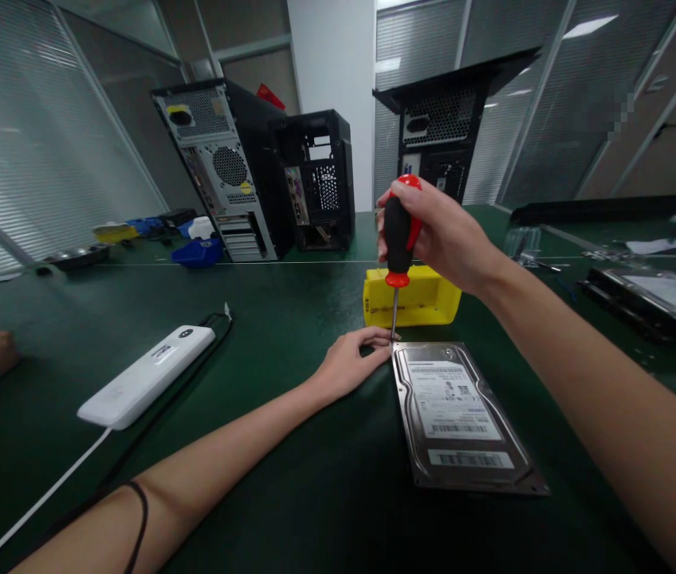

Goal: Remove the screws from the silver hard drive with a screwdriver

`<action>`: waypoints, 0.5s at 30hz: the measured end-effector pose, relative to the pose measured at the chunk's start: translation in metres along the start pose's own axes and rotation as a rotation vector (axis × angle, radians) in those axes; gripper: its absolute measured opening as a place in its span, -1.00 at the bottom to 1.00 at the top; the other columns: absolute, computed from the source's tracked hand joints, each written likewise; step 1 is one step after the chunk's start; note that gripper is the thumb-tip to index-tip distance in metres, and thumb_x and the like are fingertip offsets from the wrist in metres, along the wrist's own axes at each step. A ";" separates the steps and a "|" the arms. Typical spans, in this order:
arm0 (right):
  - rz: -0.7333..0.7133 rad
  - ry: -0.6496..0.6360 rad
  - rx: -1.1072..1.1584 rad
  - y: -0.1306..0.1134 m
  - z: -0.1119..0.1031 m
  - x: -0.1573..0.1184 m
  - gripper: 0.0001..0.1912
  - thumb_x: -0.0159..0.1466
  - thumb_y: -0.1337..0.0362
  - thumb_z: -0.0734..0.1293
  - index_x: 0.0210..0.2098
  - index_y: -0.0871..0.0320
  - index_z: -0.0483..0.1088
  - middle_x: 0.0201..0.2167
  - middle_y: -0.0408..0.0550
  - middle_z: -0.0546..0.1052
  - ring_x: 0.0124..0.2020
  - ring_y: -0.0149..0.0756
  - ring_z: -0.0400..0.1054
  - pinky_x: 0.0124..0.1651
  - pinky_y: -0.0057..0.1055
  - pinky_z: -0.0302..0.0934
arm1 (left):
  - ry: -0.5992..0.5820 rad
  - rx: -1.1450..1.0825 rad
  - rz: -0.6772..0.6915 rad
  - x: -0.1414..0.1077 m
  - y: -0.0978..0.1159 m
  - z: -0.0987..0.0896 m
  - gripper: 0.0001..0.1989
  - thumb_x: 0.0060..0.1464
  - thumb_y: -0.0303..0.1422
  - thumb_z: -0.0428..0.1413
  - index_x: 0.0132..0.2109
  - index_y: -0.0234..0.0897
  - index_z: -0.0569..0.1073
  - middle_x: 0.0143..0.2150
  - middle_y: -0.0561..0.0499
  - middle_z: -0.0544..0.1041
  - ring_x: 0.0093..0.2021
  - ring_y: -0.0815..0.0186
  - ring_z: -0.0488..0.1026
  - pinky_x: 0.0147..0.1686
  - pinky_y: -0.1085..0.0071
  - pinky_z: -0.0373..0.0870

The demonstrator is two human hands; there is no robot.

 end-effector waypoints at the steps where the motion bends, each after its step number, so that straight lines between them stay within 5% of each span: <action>1: -0.004 0.004 -0.003 0.000 -0.001 0.000 -0.81 0.27 0.15 0.22 -0.25 0.16 0.24 -0.43 -0.18 0.36 -0.49 -0.47 0.36 -0.38 -0.45 0.34 | 0.000 0.008 -0.001 0.000 0.000 0.000 -0.75 0.15 -0.34 0.07 -0.04 -0.28 0.48 -0.08 -0.05 0.57 -0.06 0.24 0.50 0.00 0.34 0.35; 11: -0.039 0.042 -0.090 0.004 -0.006 -0.001 -0.69 0.17 0.08 0.35 -0.27 0.12 0.20 -0.48 -0.21 0.41 -0.51 -0.46 0.37 -0.42 -0.48 0.36 | -0.005 0.039 0.035 0.000 -0.003 0.000 -0.76 0.19 -0.34 0.02 -0.05 -0.28 0.49 -0.08 -0.05 0.56 -0.07 0.24 0.49 0.00 0.32 0.35; 15: -0.082 0.084 -0.122 0.006 -0.010 -0.001 -0.64 0.11 0.12 0.40 -0.29 0.11 0.16 -0.50 -0.23 0.40 -0.57 -0.48 0.34 -0.49 -0.48 0.31 | 0.146 0.181 -0.009 -0.001 -0.003 -0.006 -0.73 0.17 -0.36 0.03 0.00 -0.23 0.46 0.01 -0.04 0.50 0.04 0.19 0.39 -0.01 0.28 0.35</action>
Point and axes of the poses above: each hand's wrist, its own x-axis towards the middle knuckle, its own z-axis out of the palm, y = z × x, the point moved 3 cm from there along x, towards the middle knuckle
